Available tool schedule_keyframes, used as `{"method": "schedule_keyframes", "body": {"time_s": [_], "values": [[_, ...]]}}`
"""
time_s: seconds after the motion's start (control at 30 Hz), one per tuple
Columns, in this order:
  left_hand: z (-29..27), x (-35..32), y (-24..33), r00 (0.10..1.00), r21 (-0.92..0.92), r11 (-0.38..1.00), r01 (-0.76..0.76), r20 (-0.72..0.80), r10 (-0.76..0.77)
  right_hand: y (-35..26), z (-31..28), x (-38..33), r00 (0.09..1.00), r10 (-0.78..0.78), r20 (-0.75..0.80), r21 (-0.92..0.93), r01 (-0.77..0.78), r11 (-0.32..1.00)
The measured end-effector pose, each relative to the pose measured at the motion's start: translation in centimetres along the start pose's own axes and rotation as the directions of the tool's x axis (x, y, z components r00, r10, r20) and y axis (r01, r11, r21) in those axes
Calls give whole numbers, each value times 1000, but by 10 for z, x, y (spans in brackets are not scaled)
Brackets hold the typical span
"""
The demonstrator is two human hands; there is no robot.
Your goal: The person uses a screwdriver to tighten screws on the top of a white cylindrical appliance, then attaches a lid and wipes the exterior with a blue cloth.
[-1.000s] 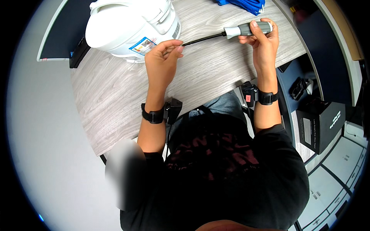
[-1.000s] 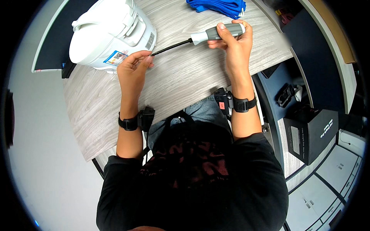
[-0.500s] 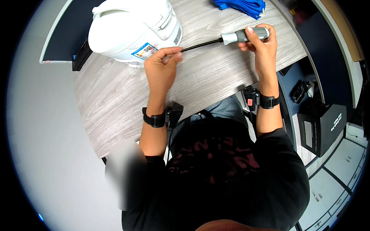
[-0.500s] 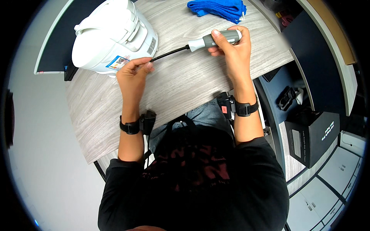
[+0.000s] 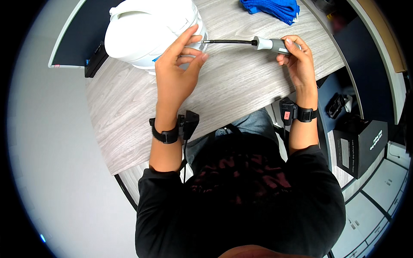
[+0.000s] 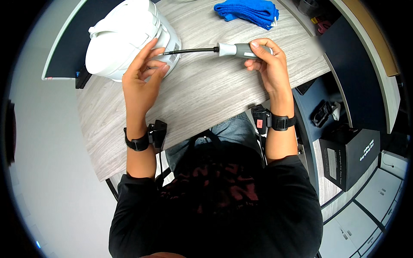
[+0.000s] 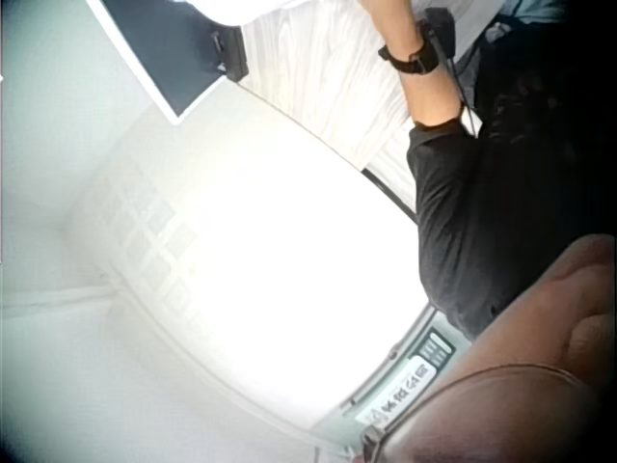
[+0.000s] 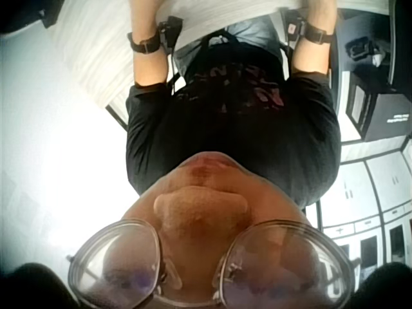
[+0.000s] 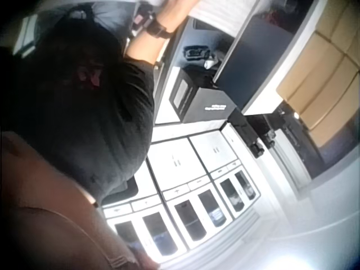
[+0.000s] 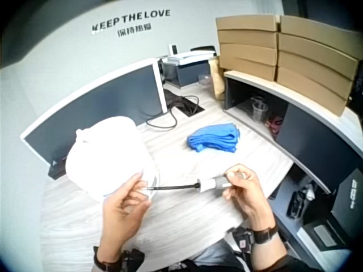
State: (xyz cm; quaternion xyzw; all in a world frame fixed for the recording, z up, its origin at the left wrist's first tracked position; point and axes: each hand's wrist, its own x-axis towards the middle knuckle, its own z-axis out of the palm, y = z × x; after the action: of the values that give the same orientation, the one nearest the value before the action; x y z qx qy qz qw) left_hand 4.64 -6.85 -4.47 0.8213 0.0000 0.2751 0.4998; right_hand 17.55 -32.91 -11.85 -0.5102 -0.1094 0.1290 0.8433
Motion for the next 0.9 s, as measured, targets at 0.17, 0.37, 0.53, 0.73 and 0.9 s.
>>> {"method": "schedule_keyframes", "body": {"time_s": [0.17, 0.37, 0.53, 0.73, 0.9], "values": [[-27, -8, 16, 994, 196, 977, -84, -48, 96, -2, 6, 1, 994, -70, -89, 38, 73, 997], [-61, 4, 12, 842, 669, 655, -350, -82, 534, -2, 20, 0, 977, -144, -154, -46, 139, 989], [-72, 13, -8, 874, 753, 590, -291, -41, 483, -5, 25, -2, 976, -139, -168, -66, 130, 989], [-70, 15, -19, 873, 708, 645, -287, -84, 480, -7, 29, -4, 974, -152, -170, -59, 144, 988], [-69, 15, -20, 870, 704, 654, -277, -105, 482, -8, 32, -5, 963, -218, -158, -107, 203, 973]]}}
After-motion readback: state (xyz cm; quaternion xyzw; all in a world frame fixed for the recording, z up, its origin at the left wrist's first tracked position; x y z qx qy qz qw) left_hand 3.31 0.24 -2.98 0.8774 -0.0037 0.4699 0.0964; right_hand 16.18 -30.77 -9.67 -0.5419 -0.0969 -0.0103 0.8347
